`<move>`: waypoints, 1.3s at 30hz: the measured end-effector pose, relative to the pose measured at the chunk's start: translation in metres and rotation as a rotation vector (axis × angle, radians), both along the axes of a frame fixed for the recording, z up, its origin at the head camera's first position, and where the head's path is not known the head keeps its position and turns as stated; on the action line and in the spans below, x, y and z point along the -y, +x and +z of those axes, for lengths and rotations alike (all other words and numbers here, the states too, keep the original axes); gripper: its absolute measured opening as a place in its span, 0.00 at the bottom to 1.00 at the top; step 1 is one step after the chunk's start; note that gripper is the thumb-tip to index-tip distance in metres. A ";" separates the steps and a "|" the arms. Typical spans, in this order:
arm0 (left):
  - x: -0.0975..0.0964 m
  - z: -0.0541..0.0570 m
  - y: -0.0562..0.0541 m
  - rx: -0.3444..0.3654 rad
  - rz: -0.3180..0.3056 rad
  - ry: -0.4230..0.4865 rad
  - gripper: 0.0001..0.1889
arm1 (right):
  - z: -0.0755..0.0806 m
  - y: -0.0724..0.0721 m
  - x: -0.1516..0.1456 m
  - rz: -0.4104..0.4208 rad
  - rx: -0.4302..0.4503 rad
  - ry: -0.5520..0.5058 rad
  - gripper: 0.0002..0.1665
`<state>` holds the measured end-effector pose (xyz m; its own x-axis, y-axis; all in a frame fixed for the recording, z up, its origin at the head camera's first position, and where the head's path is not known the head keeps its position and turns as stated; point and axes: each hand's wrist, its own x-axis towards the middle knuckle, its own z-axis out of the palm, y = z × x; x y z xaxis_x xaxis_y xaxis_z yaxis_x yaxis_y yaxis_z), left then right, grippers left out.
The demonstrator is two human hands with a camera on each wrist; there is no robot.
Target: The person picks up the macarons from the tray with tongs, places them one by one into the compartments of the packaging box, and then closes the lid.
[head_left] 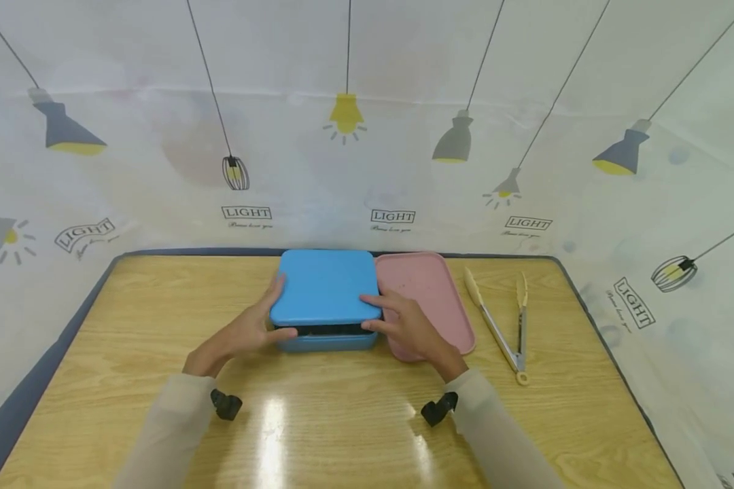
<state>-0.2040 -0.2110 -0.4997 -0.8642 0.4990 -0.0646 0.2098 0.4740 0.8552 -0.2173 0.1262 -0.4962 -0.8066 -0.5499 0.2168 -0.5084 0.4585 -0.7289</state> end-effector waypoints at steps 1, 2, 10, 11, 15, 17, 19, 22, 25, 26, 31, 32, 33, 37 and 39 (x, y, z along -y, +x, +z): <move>-0.001 -0.001 0.000 -0.010 -0.011 -0.020 0.59 | 0.000 0.000 0.000 0.011 -0.020 0.017 0.33; -0.002 -0.002 0.001 -0.018 -0.017 -0.038 0.62 | -0.001 0.000 -0.001 0.020 -0.034 0.033 0.33; -0.008 -0.005 0.004 -0.057 0.029 -0.167 0.65 | -0.005 0.003 -0.003 0.066 -0.118 0.154 0.36; -0.009 -0.006 0.004 -0.055 0.041 -0.181 0.64 | -0.006 0.003 -0.003 0.071 -0.126 0.162 0.36; -0.009 -0.007 0.006 -0.056 0.065 -0.214 0.62 | -0.009 0.004 -0.004 0.075 -0.169 0.206 0.37; -0.009 -0.008 0.007 -0.056 0.067 -0.220 0.61 | -0.011 0.005 -0.003 0.077 -0.180 0.219 0.37; -0.009 -0.008 0.007 -0.051 0.065 -0.224 0.61 | -0.012 0.005 -0.003 0.074 -0.177 0.229 0.38; -0.009 -0.008 0.008 -0.035 0.056 -0.223 0.60 | -0.013 0.006 -0.002 0.069 -0.135 0.240 0.39; -0.008 -0.007 0.009 -0.014 0.048 -0.214 0.60 | -0.014 0.007 -0.001 0.070 -0.092 0.242 0.38; -0.008 -0.007 0.010 -0.009 0.048 -0.210 0.60 | -0.014 0.007 -0.001 0.068 -0.084 0.239 0.38; -0.007 -0.006 0.010 0.005 0.047 -0.174 0.60 | -0.016 0.007 -0.001 0.064 -0.088 0.213 0.36; -0.006 -0.006 0.009 0.007 0.045 -0.167 0.60 | -0.016 0.006 -0.001 0.060 -0.090 0.212 0.36; -0.006 -0.006 0.009 0.013 0.040 -0.159 0.61 | -0.016 0.007 -0.001 0.056 -0.089 0.211 0.36; -0.002 -0.006 0.007 0.031 0.022 -0.151 0.60 | -0.013 0.007 -0.001 0.046 -0.068 0.228 0.37; 0.000 -0.004 0.005 0.035 0.030 -0.147 0.57 | -0.010 0.006 -0.002 0.026 -0.060 0.238 0.36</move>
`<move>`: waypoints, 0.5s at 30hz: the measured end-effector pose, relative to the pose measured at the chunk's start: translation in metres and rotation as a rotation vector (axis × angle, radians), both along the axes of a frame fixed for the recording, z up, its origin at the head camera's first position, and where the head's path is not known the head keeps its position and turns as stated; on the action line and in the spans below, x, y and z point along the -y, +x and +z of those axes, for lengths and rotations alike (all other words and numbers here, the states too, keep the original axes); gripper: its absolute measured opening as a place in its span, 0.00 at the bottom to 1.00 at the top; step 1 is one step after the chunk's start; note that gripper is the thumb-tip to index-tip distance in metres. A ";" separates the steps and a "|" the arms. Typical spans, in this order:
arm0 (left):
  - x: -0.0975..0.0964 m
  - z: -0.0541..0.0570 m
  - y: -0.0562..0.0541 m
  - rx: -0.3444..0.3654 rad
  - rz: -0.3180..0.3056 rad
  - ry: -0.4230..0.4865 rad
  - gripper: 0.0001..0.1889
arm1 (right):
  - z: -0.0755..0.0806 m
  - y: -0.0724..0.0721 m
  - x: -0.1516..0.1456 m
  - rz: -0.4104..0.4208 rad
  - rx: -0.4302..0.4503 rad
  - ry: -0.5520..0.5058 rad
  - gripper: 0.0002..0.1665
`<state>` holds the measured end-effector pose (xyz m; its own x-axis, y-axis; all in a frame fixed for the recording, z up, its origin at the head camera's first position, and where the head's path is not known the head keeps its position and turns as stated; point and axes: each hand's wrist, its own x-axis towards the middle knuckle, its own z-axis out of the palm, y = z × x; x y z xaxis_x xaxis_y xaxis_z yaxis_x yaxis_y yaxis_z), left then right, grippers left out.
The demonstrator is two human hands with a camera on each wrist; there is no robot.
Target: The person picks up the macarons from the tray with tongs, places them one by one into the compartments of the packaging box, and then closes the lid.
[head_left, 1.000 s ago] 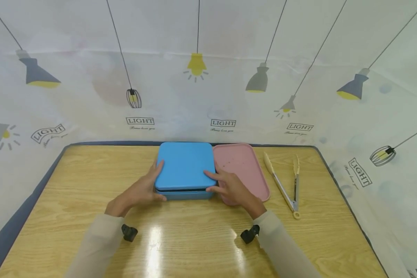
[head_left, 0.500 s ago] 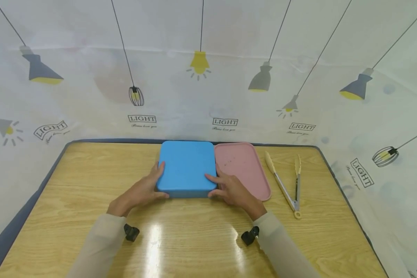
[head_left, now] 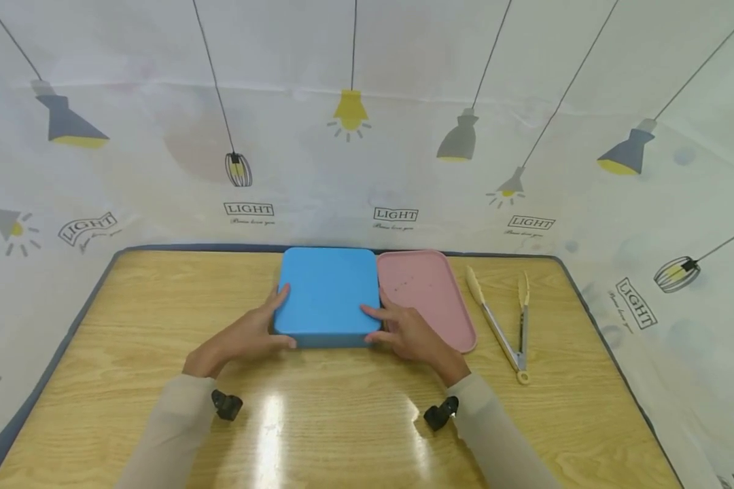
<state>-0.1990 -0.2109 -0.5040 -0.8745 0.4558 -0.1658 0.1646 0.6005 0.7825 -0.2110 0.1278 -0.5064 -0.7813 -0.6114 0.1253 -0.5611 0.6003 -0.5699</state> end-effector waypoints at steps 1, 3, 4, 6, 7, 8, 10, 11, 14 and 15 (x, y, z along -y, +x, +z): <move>0.001 0.001 -0.002 -0.002 0.011 0.009 0.54 | 0.002 -0.001 0.000 -0.022 0.006 -0.006 0.36; 0.003 0.003 -0.007 -0.031 0.034 0.024 0.49 | 0.007 -0.005 0.003 -0.075 0.009 -0.029 0.35; 0.004 0.004 -0.009 -0.053 0.048 0.032 0.46 | 0.010 -0.009 0.004 -0.101 0.013 -0.040 0.35; 0.003 0.005 -0.016 -0.096 0.081 0.047 0.41 | 0.016 -0.018 0.009 -0.140 0.029 -0.056 0.38; 0.003 0.006 -0.020 -0.116 0.094 0.042 0.40 | 0.019 -0.024 0.012 -0.156 0.046 -0.052 0.40; 0.002 0.006 -0.023 -0.134 0.108 0.028 0.39 | 0.021 -0.030 0.015 -0.163 0.059 -0.039 0.43; -0.001 0.006 -0.028 -0.152 0.128 -0.005 0.36 | 0.021 -0.041 0.021 -0.167 0.095 -0.011 0.46; -0.002 0.005 -0.031 -0.155 0.132 -0.027 0.35 | 0.021 -0.045 0.023 -0.166 0.119 0.005 0.47; -0.008 0.005 -0.033 -0.144 0.128 -0.090 0.33 | 0.018 -0.054 0.028 -0.176 0.167 0.084 0.46; -0.010 0.005 -0.034 -0.145 0.122 -0.108 0.33 | 0.016 -0.055 0.029 -0.178 0.171 0.105 0.45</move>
